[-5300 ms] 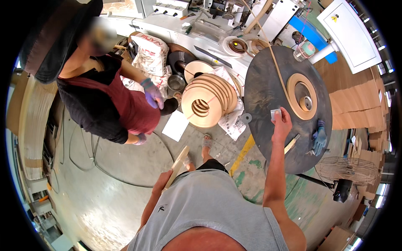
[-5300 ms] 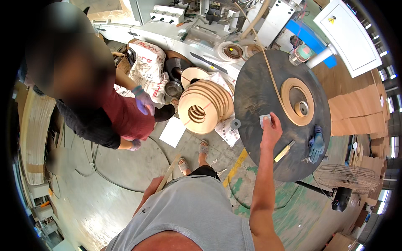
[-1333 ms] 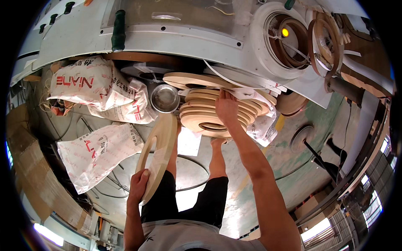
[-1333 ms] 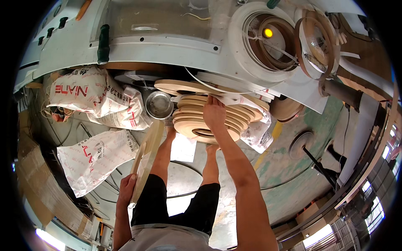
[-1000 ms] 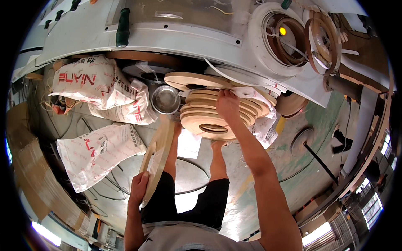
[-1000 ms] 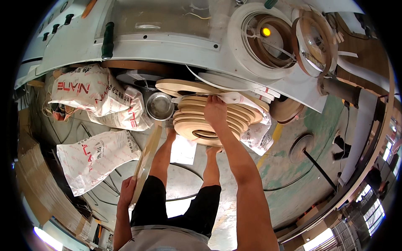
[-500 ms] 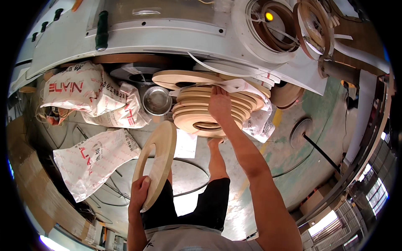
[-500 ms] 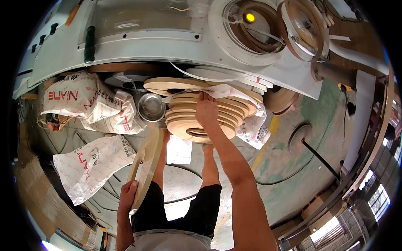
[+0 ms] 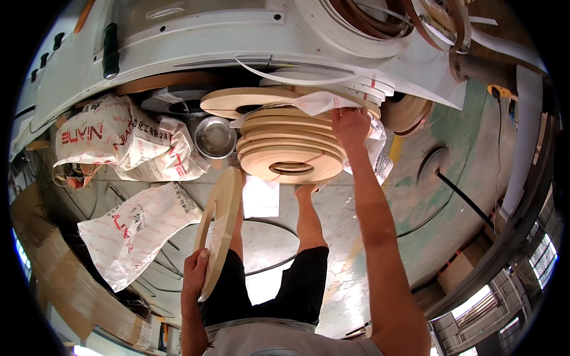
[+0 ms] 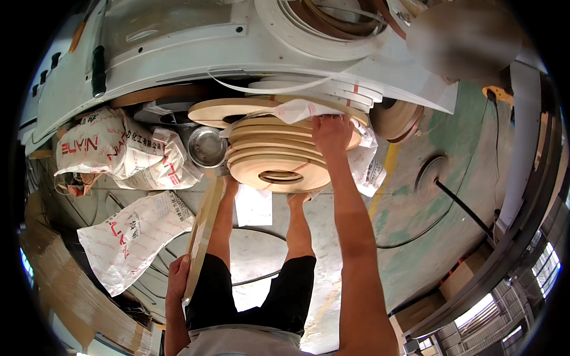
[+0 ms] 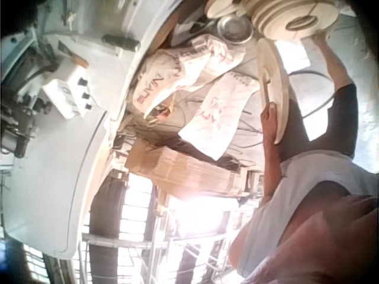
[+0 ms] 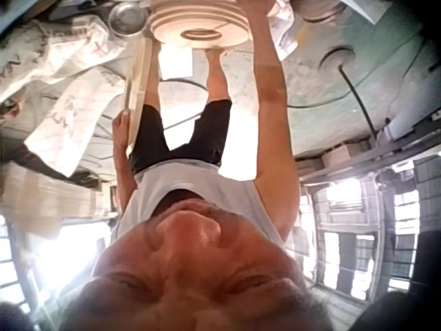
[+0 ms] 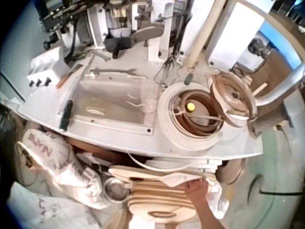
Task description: The person removes a roll of edge banding from a rotating platform, secures the loose end using adhesive tape from a dispenser, and places it on a stack of rolls near a woodworking machine.
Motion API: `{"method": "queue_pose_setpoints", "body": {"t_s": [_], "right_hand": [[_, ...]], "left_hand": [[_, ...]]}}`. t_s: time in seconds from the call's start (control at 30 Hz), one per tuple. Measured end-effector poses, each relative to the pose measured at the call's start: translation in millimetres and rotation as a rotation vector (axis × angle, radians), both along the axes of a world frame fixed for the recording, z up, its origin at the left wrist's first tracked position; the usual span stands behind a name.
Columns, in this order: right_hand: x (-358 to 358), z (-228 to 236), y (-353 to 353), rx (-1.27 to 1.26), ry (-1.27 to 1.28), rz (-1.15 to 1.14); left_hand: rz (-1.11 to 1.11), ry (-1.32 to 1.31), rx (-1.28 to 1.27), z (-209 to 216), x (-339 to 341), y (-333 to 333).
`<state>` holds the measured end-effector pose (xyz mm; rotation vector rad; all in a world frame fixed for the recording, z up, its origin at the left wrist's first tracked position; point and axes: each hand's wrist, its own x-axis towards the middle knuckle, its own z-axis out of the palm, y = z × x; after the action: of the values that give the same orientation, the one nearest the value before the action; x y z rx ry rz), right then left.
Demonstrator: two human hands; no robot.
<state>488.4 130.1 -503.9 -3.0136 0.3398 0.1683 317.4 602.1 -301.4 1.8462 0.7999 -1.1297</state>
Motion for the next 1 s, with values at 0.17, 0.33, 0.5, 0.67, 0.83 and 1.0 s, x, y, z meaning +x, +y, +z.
{"method": "queue_pose_setpoints", "body": {"t_s": [0.17, 0.33, 0.5, 0.67, 0.83, 1.0], "right_hand": [[-4.3, -17.8, -19.7, 0.194, 0.104, -0.029], [6.5, -3.3, 1.7, 0.149, 0.189, 0.003], [2.4, -22.4, 5.0, 0.197, 0.141, -0.060], [-7.3, -37.9, 11.5, 0.207, -0.126, -0.077], [-23.0, -40.8, 19.5, 0.242, -0.308, -0.190], [-46.9, -36.4, 26.2, 0.245, -0.365, -0.202]], "left_hand": [[-0.065, -0.001, 0.015, 9.3, 5.4, -12.7], [-0.110, 0.031, 0.017, 5.0, 8.5, -11.5], [-0.101, -0.007, 0.016, 12.0, 14.1, -23.6], [-0.111, -0.009, 0.043, 19.0, 18.7, -22.9], [-0.150, -0.006, 0.013, 17.1, 23.4, -11.2], [-0.148, -0.081, 0.013, 16.9, 28.4, -2.8]]}}
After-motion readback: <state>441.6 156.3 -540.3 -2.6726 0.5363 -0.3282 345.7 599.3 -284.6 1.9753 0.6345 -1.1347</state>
